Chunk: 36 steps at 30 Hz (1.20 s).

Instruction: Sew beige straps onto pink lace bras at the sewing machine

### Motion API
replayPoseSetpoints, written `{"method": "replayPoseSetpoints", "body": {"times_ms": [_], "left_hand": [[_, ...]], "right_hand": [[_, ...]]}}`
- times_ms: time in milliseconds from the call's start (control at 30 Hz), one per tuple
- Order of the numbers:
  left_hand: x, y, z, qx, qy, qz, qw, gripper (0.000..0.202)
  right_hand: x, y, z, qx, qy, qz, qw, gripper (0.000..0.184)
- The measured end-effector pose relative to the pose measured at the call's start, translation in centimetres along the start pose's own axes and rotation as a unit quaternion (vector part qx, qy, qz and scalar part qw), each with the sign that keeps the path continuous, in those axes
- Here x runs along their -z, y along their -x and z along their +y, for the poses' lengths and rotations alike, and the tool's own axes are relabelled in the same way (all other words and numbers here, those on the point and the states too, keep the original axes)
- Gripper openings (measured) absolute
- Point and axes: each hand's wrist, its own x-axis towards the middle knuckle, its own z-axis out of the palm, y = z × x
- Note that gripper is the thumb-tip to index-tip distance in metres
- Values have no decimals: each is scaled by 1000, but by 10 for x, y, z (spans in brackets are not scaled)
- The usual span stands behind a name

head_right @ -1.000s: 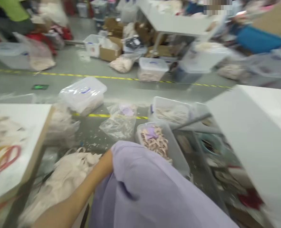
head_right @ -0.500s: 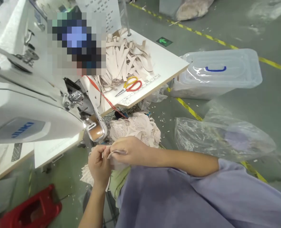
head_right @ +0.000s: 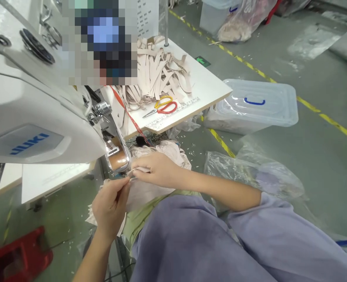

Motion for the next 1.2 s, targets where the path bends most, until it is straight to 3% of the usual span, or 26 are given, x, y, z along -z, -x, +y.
{"method": "replayPoseSetpoints", "body": {"times_ms": [200,467,567,667,733,833,967,1033,1100,1200], "left_hand": [[5,-5,-3,14,15,-26,999,10],[6,-7,-7,56,56,-59,995,9],[7,-10,-11,63,55,-116,990,21],[6,-14,-12,40,23,-182,982,20],[5,-16,-10,33,-17,-172,984,26],[2,-17,-6,59,-42,-114,991,27],[0,-16,-13,115,-59,-46,990,18],[1,-15,-26,73,-112,-6,991,17],[4,-14,-41,-28,-158,22,987,21],[8,-15,-60,-161,-174,21,971,36]], "right_hand": [[5,-5,-6,-16,-61,-64,996,17],[6,-6,-5,2,-37,-103,994,20],[6,-5,-6,-2,-29,-119,993,20],[6,-4,-7,-12,-36,-125,991,20],[4,-5,-9,-5,-32,-102,994,20],[3,-13,-14,34,25,-44,998,22],[6,-43,-15,32,66,-50,996,19],[10,-60,-14,13,61,-79,995,16],[13,-71,-14,4,66,-103,992,16],[16,-79,-16,0,95,-118,988,21]]}}
